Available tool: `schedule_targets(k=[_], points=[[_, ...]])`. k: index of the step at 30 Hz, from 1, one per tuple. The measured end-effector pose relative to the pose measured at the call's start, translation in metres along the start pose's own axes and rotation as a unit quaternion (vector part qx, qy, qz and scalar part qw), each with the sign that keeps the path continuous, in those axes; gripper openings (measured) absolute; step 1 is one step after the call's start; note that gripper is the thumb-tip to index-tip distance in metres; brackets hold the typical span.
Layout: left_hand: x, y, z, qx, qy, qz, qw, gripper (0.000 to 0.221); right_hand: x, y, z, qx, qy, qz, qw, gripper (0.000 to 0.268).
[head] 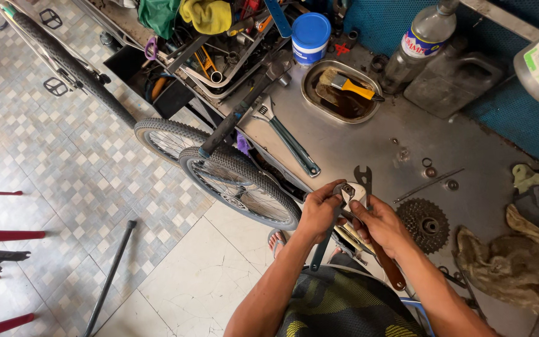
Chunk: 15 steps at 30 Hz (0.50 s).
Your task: The person disassembles and repairs a bicycle wheel hub and cassette, using a hammer to tap out parts, then cleaning and reassembling the components with a wrench and pliers at a workbench.
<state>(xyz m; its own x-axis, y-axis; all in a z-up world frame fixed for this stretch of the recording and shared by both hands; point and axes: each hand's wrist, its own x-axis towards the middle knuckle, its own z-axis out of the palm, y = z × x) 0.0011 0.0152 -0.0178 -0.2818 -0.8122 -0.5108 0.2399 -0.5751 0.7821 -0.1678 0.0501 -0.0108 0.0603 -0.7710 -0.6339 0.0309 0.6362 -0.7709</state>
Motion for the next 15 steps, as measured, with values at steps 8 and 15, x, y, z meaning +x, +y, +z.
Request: schedule_targets(k=[8, 15], points=[[0.008, -0.012, -0.005, -0.039, -0.019, 0.011, 0.999, 0.040, -0.003, 0.003, -0.005, 0.103, -0.059, -0.008, 0.993, 0.034], [0.005, -0.008, -0.009, -0.050, -0.030, -0.020, 0.998, 0.040, -0.004, 0.005, 0.001, 0.082, -0.040, 0.034, 0.995, 0.032]])
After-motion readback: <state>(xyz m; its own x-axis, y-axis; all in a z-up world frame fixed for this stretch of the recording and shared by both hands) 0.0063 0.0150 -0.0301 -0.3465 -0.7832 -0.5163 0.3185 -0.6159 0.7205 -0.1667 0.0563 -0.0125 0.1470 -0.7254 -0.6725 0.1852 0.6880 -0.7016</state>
